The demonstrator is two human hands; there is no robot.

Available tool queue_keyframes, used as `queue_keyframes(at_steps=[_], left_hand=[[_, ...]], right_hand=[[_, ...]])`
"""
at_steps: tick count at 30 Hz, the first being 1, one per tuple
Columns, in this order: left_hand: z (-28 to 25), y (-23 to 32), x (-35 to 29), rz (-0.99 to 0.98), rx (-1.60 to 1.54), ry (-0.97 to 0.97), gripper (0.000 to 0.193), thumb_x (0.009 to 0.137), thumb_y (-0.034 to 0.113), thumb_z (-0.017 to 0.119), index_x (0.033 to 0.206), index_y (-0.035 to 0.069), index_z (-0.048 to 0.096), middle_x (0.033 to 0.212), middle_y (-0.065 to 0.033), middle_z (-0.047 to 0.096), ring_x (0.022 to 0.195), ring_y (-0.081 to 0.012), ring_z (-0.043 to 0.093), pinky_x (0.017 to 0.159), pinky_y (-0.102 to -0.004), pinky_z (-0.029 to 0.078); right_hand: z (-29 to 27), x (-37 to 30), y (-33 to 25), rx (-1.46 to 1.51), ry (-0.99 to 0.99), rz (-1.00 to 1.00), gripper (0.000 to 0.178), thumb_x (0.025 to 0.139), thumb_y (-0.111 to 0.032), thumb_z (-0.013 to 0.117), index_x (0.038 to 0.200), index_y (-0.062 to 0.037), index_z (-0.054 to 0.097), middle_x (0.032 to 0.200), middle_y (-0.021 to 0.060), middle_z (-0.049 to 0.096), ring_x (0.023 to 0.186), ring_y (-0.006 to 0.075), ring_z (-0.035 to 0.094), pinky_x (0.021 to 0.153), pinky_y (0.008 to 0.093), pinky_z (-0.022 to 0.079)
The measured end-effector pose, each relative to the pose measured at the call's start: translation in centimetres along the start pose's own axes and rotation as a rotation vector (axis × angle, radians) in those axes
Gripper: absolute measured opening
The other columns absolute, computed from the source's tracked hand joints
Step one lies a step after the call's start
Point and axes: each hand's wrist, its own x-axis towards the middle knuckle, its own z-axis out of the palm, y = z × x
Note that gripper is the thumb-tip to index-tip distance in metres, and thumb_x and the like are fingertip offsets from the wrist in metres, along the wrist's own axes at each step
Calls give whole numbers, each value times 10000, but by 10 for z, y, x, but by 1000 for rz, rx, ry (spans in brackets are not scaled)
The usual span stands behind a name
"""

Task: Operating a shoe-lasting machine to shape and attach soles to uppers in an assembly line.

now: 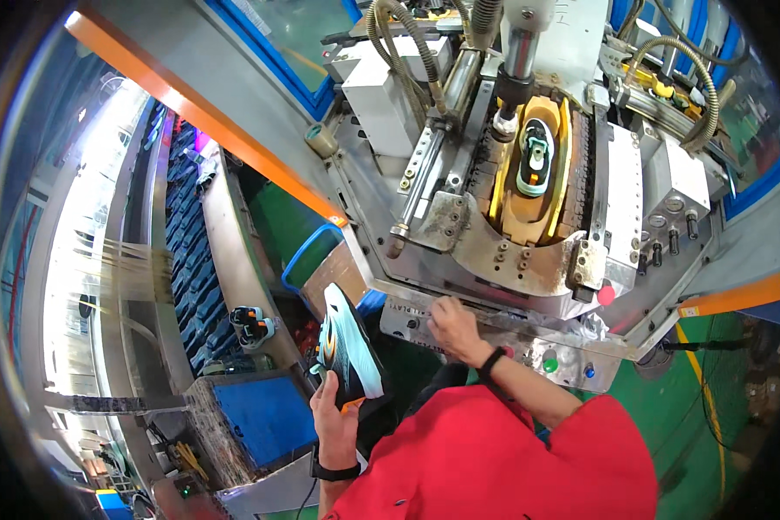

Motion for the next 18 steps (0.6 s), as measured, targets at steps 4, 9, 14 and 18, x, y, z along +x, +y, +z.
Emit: queue_keyframes(at_steps=[4,9,14,18], left_hand=[[10,-4,-20,15,19,77,253,940,237,636,1061,15,627,944,-68,692,823,-201,690,700,-389,559],[-7,-15,-34,45,78,-33,293,973,287,581,1123,39,622,1040,-82,689,895,-218,682,763,-403,534],[5,-22,-52,38,44,-37,298,972,275,587,1108,12,620,1010,-76,683,880,-207,676,759,-381,537],[9,-34,-58,74,160,-60,320,964,300,598,1057,-5,632,982,-74,656,851,-197,661,773,-362,533]], right_hand=[[63,-39,48,-128,-157,-22,161,814,-146,584,956,-71,570,1028,112,528,1028,310,542,720,422,541],[67,-37,55,8,-99,22,151,828,-143,582,971,-98,577,1053,98,527,1074,311,528,755,468,518],[56,-32,61,116,-189,101,207,817,-243,642,973,-115,596,1034,111,551,1002,344,568,775,485,501],[62,-35,69,46,-205,91,232,838,-302,618,965,-108,610,1048,153,575,961,359,594,782,493,506]])
